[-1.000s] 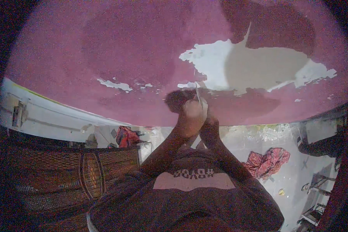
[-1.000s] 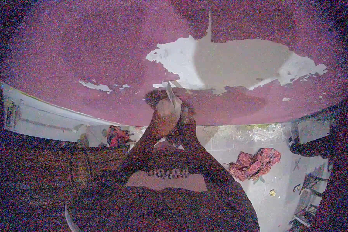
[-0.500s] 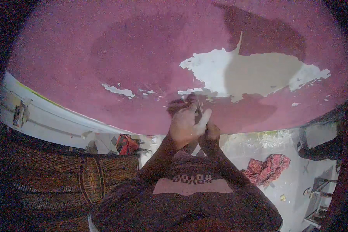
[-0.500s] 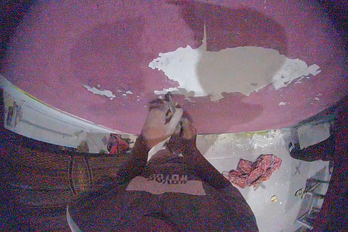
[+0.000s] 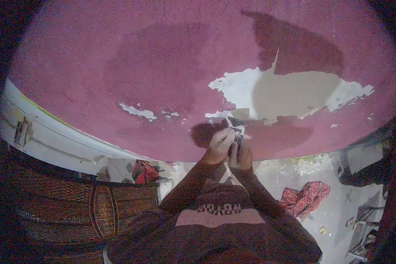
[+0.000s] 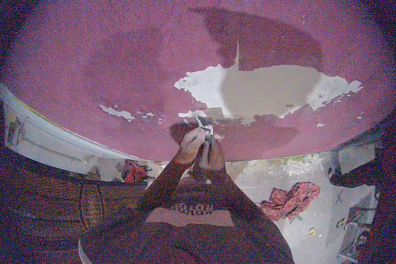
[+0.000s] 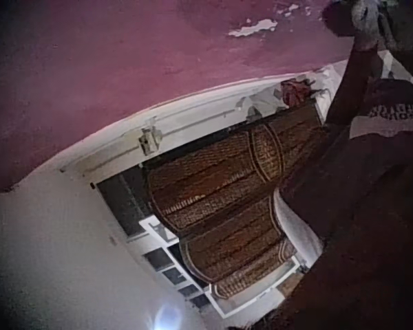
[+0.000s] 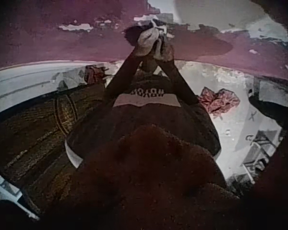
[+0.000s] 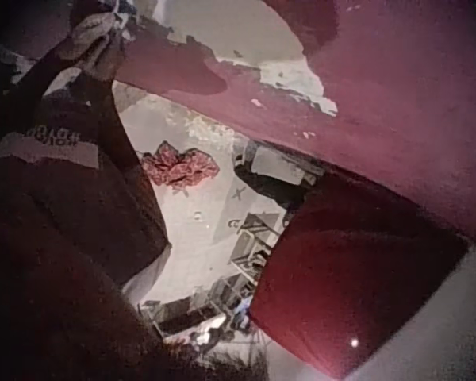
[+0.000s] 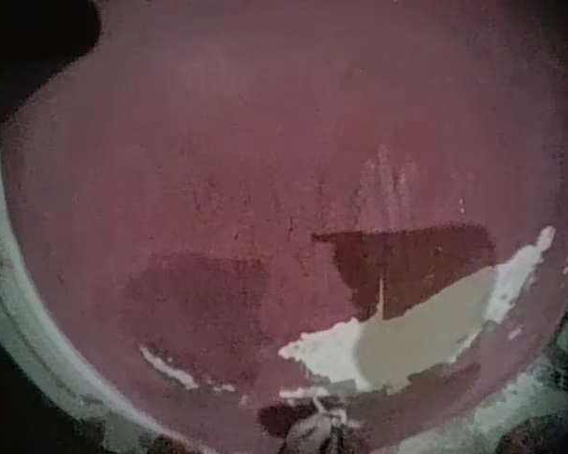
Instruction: Patching and smoothing a section of a wall using a putty knife.
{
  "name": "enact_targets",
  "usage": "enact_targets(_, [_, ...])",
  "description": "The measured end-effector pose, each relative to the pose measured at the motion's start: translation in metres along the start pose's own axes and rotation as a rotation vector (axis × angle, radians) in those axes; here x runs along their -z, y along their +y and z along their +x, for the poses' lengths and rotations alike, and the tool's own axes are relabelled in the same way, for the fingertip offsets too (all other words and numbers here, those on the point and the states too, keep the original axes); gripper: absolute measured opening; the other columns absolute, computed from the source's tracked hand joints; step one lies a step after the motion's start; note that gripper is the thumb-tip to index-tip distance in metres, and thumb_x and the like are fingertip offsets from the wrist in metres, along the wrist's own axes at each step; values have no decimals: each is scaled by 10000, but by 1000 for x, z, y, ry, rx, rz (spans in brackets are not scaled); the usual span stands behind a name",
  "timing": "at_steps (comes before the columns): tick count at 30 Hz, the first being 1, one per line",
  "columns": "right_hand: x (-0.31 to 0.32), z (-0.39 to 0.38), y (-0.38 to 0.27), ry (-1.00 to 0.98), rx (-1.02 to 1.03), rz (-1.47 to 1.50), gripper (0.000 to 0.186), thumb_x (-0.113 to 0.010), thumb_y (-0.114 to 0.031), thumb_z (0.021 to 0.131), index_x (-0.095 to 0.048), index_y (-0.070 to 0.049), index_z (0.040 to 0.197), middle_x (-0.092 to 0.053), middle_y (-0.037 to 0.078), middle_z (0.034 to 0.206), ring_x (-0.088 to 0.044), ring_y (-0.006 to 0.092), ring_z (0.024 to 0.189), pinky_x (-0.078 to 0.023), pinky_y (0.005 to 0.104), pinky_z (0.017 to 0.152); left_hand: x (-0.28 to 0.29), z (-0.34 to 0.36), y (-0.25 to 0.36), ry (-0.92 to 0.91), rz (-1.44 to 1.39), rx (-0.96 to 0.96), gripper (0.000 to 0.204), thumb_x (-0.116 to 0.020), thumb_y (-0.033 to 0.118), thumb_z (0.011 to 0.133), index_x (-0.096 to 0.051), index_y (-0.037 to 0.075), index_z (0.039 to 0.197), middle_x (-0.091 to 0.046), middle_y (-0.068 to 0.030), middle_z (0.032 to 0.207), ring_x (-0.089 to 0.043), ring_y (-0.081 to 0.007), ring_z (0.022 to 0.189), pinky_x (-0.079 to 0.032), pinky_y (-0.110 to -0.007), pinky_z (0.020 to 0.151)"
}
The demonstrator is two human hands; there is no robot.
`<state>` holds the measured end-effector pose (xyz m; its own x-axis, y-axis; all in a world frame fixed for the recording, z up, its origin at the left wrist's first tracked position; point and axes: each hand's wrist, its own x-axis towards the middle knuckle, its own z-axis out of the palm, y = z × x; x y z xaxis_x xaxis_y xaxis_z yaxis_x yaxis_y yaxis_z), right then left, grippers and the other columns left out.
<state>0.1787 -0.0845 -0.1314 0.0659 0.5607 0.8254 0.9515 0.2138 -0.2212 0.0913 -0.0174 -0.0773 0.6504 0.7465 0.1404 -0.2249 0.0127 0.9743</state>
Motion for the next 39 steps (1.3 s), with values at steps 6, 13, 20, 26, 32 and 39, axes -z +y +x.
enact_targets(6, [12, 26, -8, -220, -715, 602, 223, -481, -88, 914, -508, 54, 1085, -580, 208, 957, -585, 351, 770, -465, 449, 632, -8, 7, 6, 73, -241, 69, 297, -390, 282, 992, -568, 48, 1038, -585, -5, 929, -548, -115, 840, -447, -291, 777])
enact_targets(13, [24, 59, -17, -118, -500, 418, 200, -425, -135, 950, -514, 25, 1029, -574, 213, 879, -577, 378, 780, -452, 442, 683, -1, 17, -5, 130, -274, 89, 349, -352, 329, 1011, -595, 79, 986, -539, 41, 732, -486, -47, 613, -406, -215, 531])
enact_targets(20, [16, 76, -41, -141, -776, 442, 224, -413, -114, 942, -502, 12, 1104, -550, 250, 1004, -549, 405, 908, -425, 460, 760, 26, 33, -23, 13, -158, 249, 393, -401, 418, 979, -517, 67, 1113, -598, -61, 987, -603, -183, 867, -506, -342, 759])
enact_targets(26, [17, 94, -52, -5, -643, 475, 228, -423, -47, 925, -487, 15, 1135, -561, 230, 1003, -554, 391, 885, -430, 436, 755, 17, 32, 47, 3, -197, 227, 420, -446, 422, 960, -514, 70, 1180, -598, -67, 1005, -602, -192, 887, -498, -351, 787])
enact_targets(32, [20, 107, -66, -25, -898, 674, 193, -428, -108, 956, -483, 20, 1090, -601, 213, 856, -600, 353, 729, -466, 378, 616, 25, 32, 30, 18, -382, 222, 401, -512, 374, 938, -518, 58, 1185, -588, -49, 957, -574, -170, 870, -475, -342, 809])
enact_targets(39, [6, 84, -54, -286, -941, 250, 136, -486, -114, 932, -489, 13, 983, -594, 220, 709, -606, 403, 621, -457, 432, 503, 26, 36, 24, 38, -371, 307, 450, -441, 420, 959, -599, 3, 1014, -640, -116, 1014, -613, -223, 938, -477, -374, 862])
